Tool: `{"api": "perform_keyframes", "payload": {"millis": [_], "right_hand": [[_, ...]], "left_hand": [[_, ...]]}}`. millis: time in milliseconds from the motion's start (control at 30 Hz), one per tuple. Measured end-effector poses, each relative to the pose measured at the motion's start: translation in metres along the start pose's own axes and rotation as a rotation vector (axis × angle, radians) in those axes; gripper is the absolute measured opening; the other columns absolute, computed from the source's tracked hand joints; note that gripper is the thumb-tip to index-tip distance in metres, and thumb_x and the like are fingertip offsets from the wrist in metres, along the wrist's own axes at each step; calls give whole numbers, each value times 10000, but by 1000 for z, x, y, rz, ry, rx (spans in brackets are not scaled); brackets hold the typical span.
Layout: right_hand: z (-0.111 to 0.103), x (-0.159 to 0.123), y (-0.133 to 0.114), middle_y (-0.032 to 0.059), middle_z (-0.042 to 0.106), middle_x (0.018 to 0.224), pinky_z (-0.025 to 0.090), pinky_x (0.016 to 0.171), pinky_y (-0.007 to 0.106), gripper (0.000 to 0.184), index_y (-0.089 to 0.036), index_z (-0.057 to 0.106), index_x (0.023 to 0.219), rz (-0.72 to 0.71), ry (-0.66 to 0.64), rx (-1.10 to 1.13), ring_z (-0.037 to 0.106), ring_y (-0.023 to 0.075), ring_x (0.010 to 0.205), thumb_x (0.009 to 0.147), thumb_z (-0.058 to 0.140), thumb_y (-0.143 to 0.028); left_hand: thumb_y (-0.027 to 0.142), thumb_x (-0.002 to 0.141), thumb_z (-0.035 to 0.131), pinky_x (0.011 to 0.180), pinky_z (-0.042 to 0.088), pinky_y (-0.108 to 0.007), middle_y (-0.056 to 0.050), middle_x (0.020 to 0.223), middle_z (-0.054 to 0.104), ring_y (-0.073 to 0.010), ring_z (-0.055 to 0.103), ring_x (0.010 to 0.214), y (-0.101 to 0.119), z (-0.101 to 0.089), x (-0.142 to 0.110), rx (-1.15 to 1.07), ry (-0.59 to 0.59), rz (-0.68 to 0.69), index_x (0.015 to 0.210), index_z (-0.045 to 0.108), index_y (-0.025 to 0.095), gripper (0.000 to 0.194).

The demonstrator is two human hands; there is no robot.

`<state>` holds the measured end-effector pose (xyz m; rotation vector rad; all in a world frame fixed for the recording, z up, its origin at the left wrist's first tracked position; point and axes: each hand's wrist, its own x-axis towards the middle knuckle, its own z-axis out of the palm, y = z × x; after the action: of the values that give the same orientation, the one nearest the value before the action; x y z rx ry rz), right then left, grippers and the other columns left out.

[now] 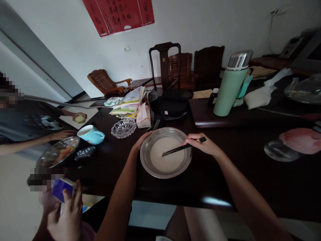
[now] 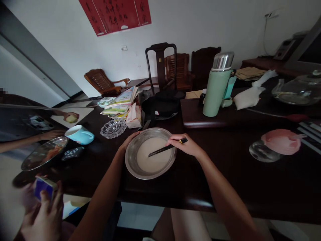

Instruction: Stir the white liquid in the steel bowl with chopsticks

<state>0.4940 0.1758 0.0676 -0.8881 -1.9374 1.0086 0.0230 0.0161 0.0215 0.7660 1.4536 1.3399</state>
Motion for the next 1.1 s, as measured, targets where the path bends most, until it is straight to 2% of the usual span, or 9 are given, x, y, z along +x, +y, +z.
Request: {"api": "perform_keyframes", "payload": {"millis": [100,200,367,467,667,767,867,967,1100], "right_hand": [[-7,-1,4,45,715,838,466,721,282,285,-180,696,814,17,82,-55,652,185,808,892,485,-354],[-14,-5,8,56,719,763,474,664,282,338,-171,667,788,78,144,-3,658,182,716,907,445,-396],[-3,-3,4,56,718,765,469,633,266,355,-165,678,788,62,4,43,653,175,709,905,445,-406],[0,-1,0,41,713,823,460,671,266,327,-184,708,834,15,-7,-42,642,175,763,899,461,-388],[-14,-6,7,45,716,730,469,654,278,353,-182,663,753,96,160,-1,659,185,698,902,445,-415],[-9,-5,6,42,714,695,471,619,270,357,-180,641,751,108,104,85,658,176,655,907,431,-422],[0,-1,0,42,711,761,466,646,262,356,-176,676,750,48,25,21,650,171,720,903,449,-404],[-3,-1,-1,41,712,821,457,673,266,334,-183,696,787,14,43,-58,639,174,769,895,464,-398],[-16,-6,5,52,720,743,445,581,257,367,-172,656,774,95,132,-3,639,170,663,908,426,-424]], "left_hand": [[772,583,510,922,537,-326,336,1296,349,-178,33,1323,-1,-10,2,36,162,168,1273,256,613,752],[771,559,540,924,539,-344,332,1313,327,-195,21,1323,-4,-15,6,39,150,135,1283,231,614,802],[775,619,469,918,539,-366,322,1292,375,-188,-7,1321,-8,1,6,32,215,312,1238,346,588,659],[738,721,350,890,547,-421,327,1305,358,-181,-27,1310,-10,7,5,75,156,400,1208,398,563,519],[645,824,286,855,554,-479,299,1360,307,-207,-40,1299,-18,-3,6,0,28,378,1261,382,506,469],[626,832,301,943,517,-420,284,1373,297,-155,-73,1297,-21,-8,8,-70,-30,363,1280,357,488,473],[597,845,302,1051,412,-310,247,1373,331,-64,-104,1287,-19,-9,10,-79,-41,371,1286,348,440,470],[595,844,316,1083,342,-251,211,1365,369,-34,-102,1292,-17,-7,9,-49,-6,373,1276,372,395,479],[642,817,293,1031,427,-395,284,1359,324,-110,-114,1287,-19,-6,6,-44,21,307,1277,328,522,477]]}}
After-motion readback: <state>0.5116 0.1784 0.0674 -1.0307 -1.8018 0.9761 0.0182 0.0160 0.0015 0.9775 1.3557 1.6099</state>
